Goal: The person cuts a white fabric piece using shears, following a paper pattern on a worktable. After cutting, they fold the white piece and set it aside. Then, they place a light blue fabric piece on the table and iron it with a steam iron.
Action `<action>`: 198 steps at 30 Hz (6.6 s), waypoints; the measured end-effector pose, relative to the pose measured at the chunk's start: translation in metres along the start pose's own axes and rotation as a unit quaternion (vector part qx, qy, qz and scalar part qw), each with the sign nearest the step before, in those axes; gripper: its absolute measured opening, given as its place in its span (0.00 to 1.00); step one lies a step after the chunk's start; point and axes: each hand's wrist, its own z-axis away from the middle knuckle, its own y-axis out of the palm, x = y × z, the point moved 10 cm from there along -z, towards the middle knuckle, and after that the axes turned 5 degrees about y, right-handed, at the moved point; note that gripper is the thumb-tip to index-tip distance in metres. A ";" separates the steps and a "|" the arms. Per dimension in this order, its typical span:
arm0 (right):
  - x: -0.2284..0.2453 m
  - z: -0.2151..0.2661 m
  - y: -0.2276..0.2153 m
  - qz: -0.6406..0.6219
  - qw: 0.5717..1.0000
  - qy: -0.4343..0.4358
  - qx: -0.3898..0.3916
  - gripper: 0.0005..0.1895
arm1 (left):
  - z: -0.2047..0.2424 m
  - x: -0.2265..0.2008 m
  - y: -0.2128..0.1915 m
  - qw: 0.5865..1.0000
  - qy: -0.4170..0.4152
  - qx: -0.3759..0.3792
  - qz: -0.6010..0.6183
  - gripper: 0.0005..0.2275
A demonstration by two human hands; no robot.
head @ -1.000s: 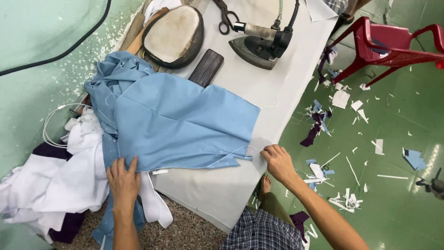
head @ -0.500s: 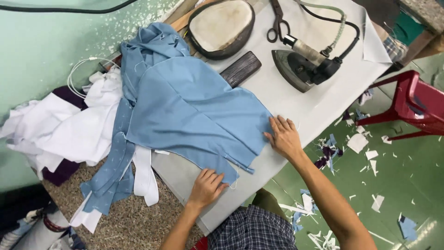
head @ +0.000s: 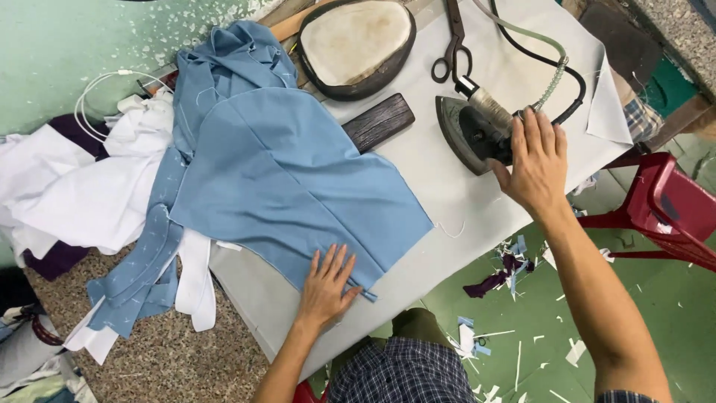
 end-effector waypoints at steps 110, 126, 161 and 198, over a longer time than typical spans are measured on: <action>0.060 -0.007 0.031 -0.182 0.883 0.249 0.354 0.25 | -0.100 0.062 -0.034 0.999 0.036 0.012 0.009 0.28; -0.045 0.019 0.078 -0.192 0.842 0.350 0.363 0.35 | -0.195 0.001 0.048 0.996 0.065 0.059 0.003 0.25; 0.347 -0.028 -0.031 -0.250 0.877 -0.074 0.404 0.28 | 0.109 0.028 -0.038 0.971 -0.215 -0.085 -0.054 0.34; 0.346 -0.004 -0.027 -0.255 0.889 -0.077 0.372 0.28 | 0.068 -0.098 0.000 0.986 -0.081 -0.143 0.001 0.25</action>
